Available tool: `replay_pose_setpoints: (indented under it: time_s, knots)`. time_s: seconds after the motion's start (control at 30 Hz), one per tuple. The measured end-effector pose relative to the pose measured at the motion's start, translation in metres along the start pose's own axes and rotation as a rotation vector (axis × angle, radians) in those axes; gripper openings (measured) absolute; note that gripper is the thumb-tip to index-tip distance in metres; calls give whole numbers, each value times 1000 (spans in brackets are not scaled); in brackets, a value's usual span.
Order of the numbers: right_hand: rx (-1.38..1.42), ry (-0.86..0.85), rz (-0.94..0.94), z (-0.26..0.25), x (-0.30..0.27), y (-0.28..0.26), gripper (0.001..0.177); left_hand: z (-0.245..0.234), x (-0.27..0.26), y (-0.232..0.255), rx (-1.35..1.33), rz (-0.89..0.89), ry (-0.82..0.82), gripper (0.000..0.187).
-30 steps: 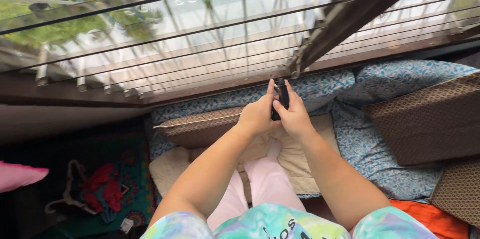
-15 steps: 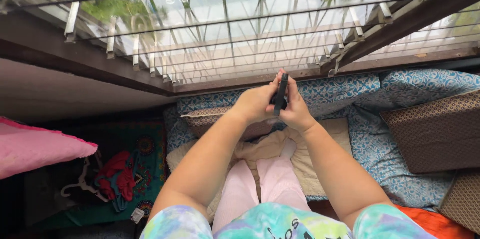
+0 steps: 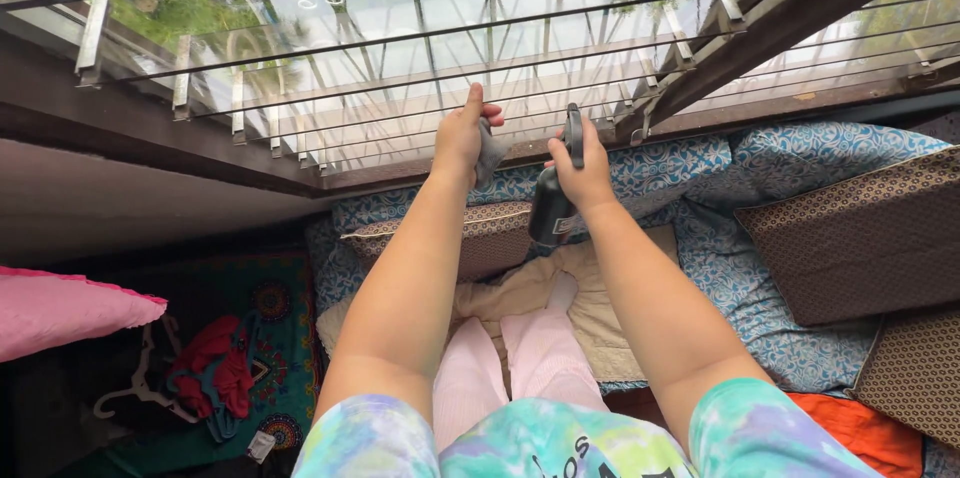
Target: The person cleans a glass window pane using a spray bottle and a cloth. They spray the glass and wipe it repeatedly with the cloth, moving across different sections of the window.
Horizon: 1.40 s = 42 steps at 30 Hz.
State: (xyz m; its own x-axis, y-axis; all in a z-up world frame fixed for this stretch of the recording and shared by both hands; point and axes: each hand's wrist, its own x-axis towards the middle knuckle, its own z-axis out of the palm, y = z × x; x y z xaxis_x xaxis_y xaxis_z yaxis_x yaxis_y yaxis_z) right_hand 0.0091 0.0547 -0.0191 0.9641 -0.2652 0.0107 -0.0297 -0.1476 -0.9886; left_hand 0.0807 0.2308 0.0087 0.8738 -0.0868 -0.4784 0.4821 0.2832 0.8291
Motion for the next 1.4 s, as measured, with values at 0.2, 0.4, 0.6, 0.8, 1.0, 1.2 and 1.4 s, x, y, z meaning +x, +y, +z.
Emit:
replay_pose_setpoints:
  time_s: [0.2,0.4,0.6,0.8,1.0,1.2,1.4]
  knots:
    - [-261,24,223,-21,18,6,24,11,12,-7,-63,17,151,34]
    - [-408,50,232,-39,30,12,26,16,23,-5,-155,64,205,31]
    - [-354,27,194,-43,33,5,24,17,25,-5,-117,78,222,31]
    - [-287,-94,282,-23,36,-14,22,19,17,-3,27,124,258,35]
    - [-300,-278,233,17,36,-23,21,-1,-11,1,472,315,264,40]
    - [-343,-458,216,73,35,-34,22,-59,-19,-4,666,392,454,24]
    - [-421,-607,154,146,30,-49,21,-136,-9,1,721,523,710,15]
